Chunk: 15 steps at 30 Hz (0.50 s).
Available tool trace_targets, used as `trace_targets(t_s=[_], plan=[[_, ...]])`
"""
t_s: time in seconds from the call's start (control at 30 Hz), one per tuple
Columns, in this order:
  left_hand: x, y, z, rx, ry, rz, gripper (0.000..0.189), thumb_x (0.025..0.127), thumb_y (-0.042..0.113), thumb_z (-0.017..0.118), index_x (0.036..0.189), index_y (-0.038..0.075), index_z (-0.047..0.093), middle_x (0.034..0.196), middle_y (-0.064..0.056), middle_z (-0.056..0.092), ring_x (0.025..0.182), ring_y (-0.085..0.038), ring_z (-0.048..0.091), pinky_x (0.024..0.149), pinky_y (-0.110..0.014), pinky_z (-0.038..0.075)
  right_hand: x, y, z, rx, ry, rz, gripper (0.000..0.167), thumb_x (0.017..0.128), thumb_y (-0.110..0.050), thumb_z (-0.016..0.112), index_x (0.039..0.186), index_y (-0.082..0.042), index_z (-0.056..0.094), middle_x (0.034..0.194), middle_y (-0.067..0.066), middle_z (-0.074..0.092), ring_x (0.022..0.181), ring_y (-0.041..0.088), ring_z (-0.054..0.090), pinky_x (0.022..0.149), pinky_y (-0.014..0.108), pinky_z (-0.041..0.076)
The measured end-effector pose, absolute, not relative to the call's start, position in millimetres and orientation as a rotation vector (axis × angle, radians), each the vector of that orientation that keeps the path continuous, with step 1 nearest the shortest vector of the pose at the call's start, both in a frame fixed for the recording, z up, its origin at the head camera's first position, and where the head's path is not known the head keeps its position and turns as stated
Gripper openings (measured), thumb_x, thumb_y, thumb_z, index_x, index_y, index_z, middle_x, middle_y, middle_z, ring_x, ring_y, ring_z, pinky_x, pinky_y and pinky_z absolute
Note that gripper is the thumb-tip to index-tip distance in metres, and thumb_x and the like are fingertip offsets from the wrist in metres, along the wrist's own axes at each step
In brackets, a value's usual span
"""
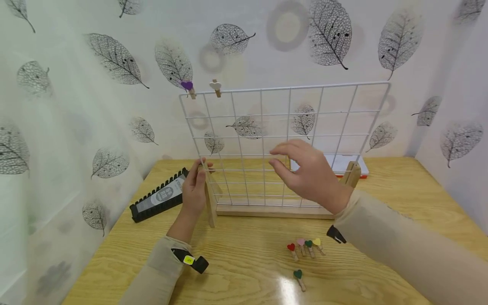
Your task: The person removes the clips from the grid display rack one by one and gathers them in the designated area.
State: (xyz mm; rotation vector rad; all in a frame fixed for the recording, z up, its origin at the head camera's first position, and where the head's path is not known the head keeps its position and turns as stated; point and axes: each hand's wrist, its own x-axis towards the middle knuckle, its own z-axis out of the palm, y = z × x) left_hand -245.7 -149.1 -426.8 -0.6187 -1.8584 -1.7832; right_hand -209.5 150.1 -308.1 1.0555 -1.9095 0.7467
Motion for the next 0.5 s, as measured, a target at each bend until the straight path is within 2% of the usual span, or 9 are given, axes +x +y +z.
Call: trace_targets(t_s=[0.1,0.17,0.23,0.37,0.5], plan=[[-244,-149,-428,-0.591,-1.891,-1.801,0.039,0.110,0.010,0.041,0.148,0.000,0.046,0.129,-0.003,0.063,0.117,-0.037,0.061,0.108,-0.040,0.046,-216,140,-289,1.079,-1.799,0.741,0.041,0.102,-0.037,0.061,0.104,0.002,0.074,0.102,0.016,0.071,0.093,0.031,0.066,0.096,0.016,0.046],[-244,-149,-428,-0.582,-1.907,-1.805,0.040,0.110,0.010,0.041,0.148,0.001,0.046,0.130,-0.007,0.063,0.118,-0.036,0.060,0.109,-0.039,0.046,-220,133,-276,1.102,-1.747,0.731,0.038,0.101,-0.033,0.062,0.106,0.004,0.073,0.104,0.019,0.070,0.096,0.035,0.065,0.100,0.018,0.044],[-244,-149,-428,-0.600,-1.897,-1.812,0.040,0.110,0.008,0.040,0.148,0.000,0.045,0.130,-0.010,0.062,0.119,-0.038,0.060,0.109,-0.038,0.046,-224,126,-264,1.125,-1.708,0.717,0.031,0.099,-0.024,0.067,0.108,0.005,0.072,0.106,0.020,0.069,0.098,0.036,0.063,0.099,0.023,0.046],[-246,-150,-428,-0.622,-1.873,-1.797,0.039,0.110,0.006,0.039,0.147,-0.001,0.046,0.129,-0.003,0.063,0.117,-0.037,0.061,0.107,-0.041,0.047,-231,110,-240,1.177,-1.648,0.662,0.026,0.089,-0.006,0.074,0.112,0.005,0.070,0.110,0.021,0.068,0.101,0.038,0.062,0.096,0.035,0.049],[-247,-150,-427,-0.617,-1.862,-1.785,0.038,0.110,0.005,0.040,0.147,-0.001,0.047,0.127,0.006,0.063,0.116,-0.039,0.061,0.106,-0.043,0.047,-238,96,-215,1.198,-1.653,0.582,0.033,0.088,-0.005,0.073,0.119,0.006,0.067,0.115,0.021,0.067,0.104,0.038,0.062,0.094,0.042,0.051]])
